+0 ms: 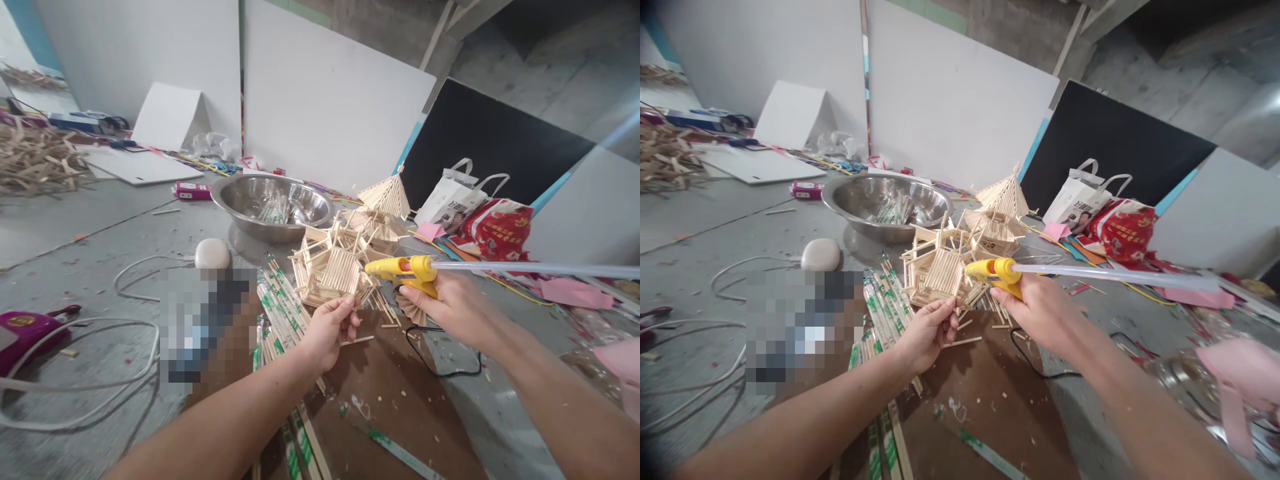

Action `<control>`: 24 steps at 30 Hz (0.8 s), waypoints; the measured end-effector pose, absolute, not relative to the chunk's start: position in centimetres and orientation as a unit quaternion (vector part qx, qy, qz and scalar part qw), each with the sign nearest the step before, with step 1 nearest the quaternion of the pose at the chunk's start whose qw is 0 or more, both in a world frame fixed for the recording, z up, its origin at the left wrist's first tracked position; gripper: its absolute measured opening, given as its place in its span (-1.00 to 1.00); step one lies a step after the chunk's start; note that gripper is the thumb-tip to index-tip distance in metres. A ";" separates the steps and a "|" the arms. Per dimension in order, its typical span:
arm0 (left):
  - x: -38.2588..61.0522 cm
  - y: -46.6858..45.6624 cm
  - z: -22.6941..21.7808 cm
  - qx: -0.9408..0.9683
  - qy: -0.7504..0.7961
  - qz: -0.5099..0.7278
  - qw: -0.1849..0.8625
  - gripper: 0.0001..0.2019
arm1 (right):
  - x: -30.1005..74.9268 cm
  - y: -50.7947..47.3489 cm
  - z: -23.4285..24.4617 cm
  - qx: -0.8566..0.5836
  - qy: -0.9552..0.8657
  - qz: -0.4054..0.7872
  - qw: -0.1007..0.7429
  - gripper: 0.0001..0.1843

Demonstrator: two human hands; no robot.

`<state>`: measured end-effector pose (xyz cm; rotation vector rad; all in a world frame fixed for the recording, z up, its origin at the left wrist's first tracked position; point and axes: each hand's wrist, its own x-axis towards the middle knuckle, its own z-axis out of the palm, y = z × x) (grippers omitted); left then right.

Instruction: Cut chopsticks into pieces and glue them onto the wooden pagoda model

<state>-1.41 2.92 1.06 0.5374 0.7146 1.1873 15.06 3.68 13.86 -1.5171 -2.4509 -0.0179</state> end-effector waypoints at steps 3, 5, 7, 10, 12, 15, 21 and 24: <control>-1.4 2.9 1.3 0.238 0.322 0.547 0.735 -0.75 | 15.0 3.5 14.0 -0.523 -0.844 -0.008 0.119 -0.67; -1.4 2.9 1.4 0.235 0.323 0.546 0.736 -0.75 | 15.0 3.5 14.1 -0.527 -0.842 -0.008 0.116 -0.67; -1.3 2.9 1.4 0.234 0.324 0.546 0.736 -0.76 | 15.0 3.4 14.1 -0.531 -0.840 -0.007 0.114 -0.67; -1.3 2.9 1.4 0.234 0.324 0.546 0.736 -0.77 | 15.0 3.3 14.0 -0.537 -0.836 -0.003 0.110 -0.67; -1.3 3.0 1.4 0.234 0.323 0.547 0.736 -0.77 | 15.0 3.2 14.0 -0.540 -0.835 -0.001 0.110 -0.66; -1.3 3.1 1.4 0.231 0.325 0.547 0.736 -0.78 | 15.1 3.2 14.0 -0.537 -0.836 -0.001 0.116 -0.66; -1.3 3.2 1.4 0.232 0.319 0.547 0.738 -0.79 | 15.5 3.4 13.9 -0.540 -0.833 0.005 0.118 -0.65; -1.2 3.2 1.5 0.228 0.324 0.550 0.735 -0.79 | 15.6 3.4 13.8 -0.539 -0.832 0.020 0.130 -0.65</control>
